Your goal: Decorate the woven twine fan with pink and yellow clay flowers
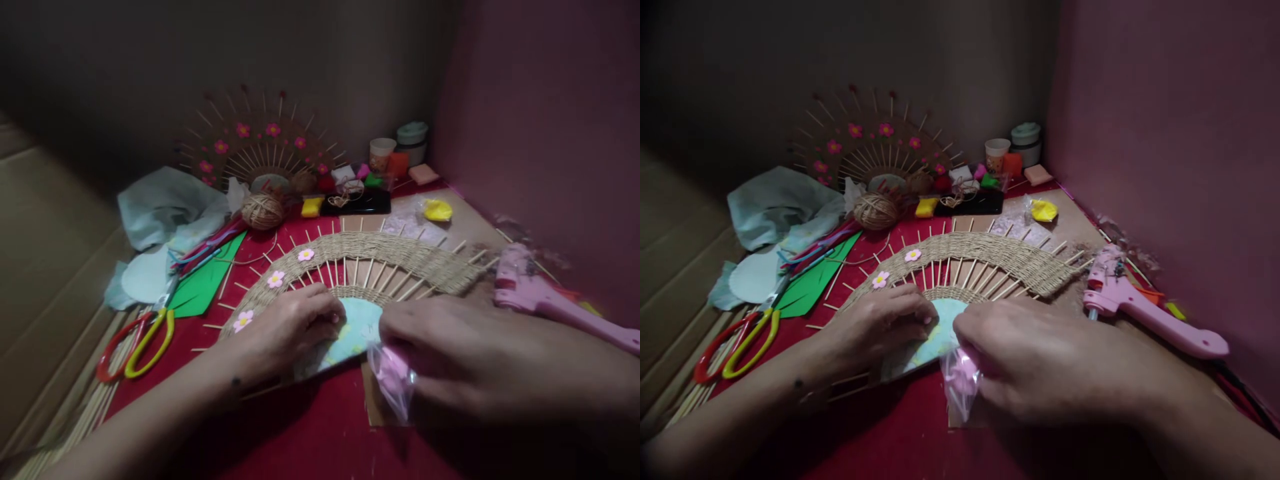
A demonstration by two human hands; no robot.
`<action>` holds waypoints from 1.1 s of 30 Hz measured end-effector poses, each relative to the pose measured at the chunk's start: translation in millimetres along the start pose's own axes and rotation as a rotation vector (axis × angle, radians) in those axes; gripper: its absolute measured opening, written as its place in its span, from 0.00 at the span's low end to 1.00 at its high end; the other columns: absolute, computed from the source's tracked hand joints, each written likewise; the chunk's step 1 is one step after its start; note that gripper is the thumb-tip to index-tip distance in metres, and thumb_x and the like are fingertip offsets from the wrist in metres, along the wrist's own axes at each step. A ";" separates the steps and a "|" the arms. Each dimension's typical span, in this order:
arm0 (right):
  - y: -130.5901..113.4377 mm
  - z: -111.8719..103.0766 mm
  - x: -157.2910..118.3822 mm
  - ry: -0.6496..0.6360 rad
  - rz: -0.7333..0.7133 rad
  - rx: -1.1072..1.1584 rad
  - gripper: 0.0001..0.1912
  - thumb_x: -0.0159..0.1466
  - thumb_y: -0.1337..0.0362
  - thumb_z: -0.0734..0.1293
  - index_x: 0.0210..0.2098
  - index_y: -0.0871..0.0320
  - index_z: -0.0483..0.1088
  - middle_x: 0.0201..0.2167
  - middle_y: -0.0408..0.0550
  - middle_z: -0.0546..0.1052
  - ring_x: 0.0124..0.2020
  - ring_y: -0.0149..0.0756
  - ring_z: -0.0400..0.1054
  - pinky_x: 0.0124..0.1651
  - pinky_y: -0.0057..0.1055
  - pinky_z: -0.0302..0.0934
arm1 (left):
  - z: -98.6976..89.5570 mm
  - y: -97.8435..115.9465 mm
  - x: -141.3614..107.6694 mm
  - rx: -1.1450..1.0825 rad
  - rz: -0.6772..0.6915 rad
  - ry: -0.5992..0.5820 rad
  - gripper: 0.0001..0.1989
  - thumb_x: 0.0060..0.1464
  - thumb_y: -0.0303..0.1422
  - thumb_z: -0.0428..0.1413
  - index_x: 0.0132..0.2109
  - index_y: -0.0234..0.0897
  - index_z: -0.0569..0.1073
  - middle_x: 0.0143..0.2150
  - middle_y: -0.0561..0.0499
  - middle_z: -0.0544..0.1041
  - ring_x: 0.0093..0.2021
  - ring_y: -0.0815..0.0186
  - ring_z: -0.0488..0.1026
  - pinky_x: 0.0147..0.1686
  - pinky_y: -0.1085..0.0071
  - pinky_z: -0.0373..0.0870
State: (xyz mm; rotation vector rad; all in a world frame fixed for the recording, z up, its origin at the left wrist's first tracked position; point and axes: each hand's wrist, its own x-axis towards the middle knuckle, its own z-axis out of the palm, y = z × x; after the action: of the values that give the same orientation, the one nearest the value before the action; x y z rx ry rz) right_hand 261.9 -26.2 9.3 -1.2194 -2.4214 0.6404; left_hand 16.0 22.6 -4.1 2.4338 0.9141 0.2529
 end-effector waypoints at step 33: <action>-9.9 -0.6 14.6 -0.139 -0.052 0.286 0.04 0.59 0.72 0.63 0.31 0.57 0.65 0.25 0.37 0.67 0.26 0.25 0.59 0.28 0.23 0.52 | 11.2 50.6 -23.2 0.147 -0.031 0.142 0.05 0.59 0.33 0.52 0.40 0.40 0.72 0.31 0.55 0.74 0.29 0.70 0.69 0.26 0.74 0.58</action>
State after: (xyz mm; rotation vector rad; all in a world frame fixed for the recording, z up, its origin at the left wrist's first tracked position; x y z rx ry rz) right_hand 247.4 -19.3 16.7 -1.0223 -2.3578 1.0444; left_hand 30.6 -29.3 13.7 2.5595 1.0655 0.3630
